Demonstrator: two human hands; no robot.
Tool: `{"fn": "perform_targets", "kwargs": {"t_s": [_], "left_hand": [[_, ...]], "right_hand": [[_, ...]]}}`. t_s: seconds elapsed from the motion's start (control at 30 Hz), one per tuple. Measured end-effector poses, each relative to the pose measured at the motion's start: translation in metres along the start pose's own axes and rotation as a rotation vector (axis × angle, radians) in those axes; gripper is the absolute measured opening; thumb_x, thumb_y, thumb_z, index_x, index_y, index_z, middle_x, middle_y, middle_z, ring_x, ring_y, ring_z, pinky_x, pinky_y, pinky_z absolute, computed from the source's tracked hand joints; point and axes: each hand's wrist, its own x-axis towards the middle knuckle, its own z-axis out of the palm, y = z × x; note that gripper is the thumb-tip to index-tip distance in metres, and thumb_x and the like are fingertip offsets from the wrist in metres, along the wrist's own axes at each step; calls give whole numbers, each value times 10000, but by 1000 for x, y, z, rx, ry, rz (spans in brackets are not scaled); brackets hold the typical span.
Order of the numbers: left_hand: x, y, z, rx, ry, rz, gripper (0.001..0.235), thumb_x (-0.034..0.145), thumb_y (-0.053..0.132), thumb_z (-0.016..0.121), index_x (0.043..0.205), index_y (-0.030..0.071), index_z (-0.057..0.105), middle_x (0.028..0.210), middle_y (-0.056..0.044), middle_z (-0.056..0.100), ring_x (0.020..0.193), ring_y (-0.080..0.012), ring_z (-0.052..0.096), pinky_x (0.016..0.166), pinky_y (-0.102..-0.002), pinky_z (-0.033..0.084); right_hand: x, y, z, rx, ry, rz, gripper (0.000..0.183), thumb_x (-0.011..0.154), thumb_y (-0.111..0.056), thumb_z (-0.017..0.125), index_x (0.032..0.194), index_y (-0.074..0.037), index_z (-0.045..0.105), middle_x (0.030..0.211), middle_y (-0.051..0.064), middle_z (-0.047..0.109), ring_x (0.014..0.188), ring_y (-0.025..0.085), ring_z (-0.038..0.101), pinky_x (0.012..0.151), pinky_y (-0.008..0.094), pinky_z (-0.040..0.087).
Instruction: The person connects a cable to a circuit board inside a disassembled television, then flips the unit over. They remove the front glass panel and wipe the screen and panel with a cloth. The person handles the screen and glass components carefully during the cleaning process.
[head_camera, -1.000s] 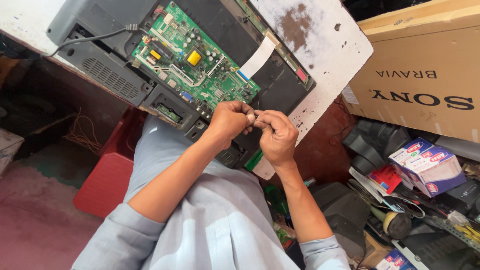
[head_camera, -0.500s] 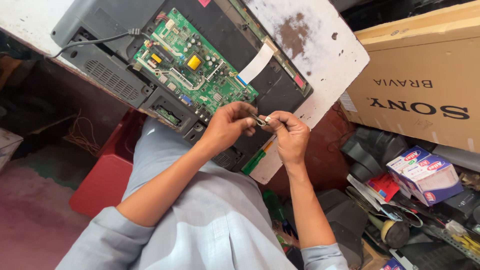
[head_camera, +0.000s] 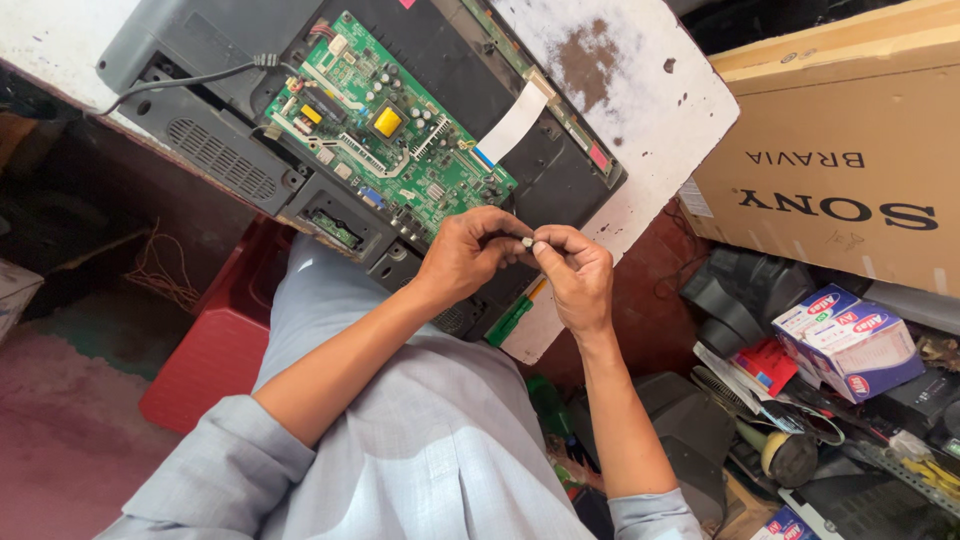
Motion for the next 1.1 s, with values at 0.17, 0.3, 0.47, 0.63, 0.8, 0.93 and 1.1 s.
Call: {"fn": "perform_targets", "kwargs": {"t_s": [0.17, 0.3, 0.47, 0.63, 0.8, 0.93, 1.1], "left_hand": [[0, -8, 3, 10, 21, 38, 127, 920, -72, 660, 987, 3, 738, 882, -43, 680, 729, -95, 663, 644, -255, 570], [0, -8, 3, 29, 24, 46, 151, 927, -90, 632, 986, 5, 733, 880, -47, 686, 730, -103, 672, 641, -259, 574], [1, -5, 3, 95, 25, 74, 180, 909, -111, 596, 983, -2, 720, 884, -65, 694, 744, -133, 700, 651, -272, 588], [1, -1, 2, 226, 44, 185, 156, 884, -108, 611, 963, -7, 698, 888, -103, 702, 812, -215, 720, 707, -327, 575], [1, -2, 1, 235, 46, 217, 111, 893, -92, 624, 953, -10, 667, 909, -113, 710, 838, -245, 729, 724, -346, 574], [0, -2, 0, 264, 41, 194, 119, 899, -86, 616, 961, -5, 677, 897, -119, 698, 835, -251, 723, 721, -350, 574], [-2, 3, -1, 316, 30, 220, 119, 894, -65, 638, 977, 3, 691, 895, -123, 691, 852, -270, 707, 750, -367, 565]], "right_hand": [[4, -2, 1, -3, 41, 43, 112, 993, 41, 610, 1024, 116, 689, 951, 133, 717, 877, 179, 733, 879, 376, 652], [6, -4, 2, -8, 56, 69, 116, 971, 40, 611, 1012, 119, 687, 936, 149, 729, 860, 186, 754, 853, 378, 667], [6, -7, 4, -34, 69, 86, 99, 961, 53, 632, 1005, 122, 688, 939, 146, 728, 863, 184, 748, 852, 381, 666], [5, -13, 6, -49, 62, 91, 108, 958, 44, 640, 1010, 116, 703, 942, 137, 734, 854, 155, 730, 856, 371, 664], [4, -16, 8, -79, 67, 120, 121, 966, 27, 650, 1012, 119, 712, 933, 141, 735, 841, 152, 726, 847, 365, 659], [5, -18, 9, -60, 62, 125, 117, 963, 19, 648, 1005, 111, 707, 939, 133, 732, 850, 151, 734, 847, 361, 663], [4, -13, 9, -90, 81, 121, 115, 959, 14, 653, 993, 112, 703, 928, 129, 738, 844, 158, 736, 836, 359, 663]]}}
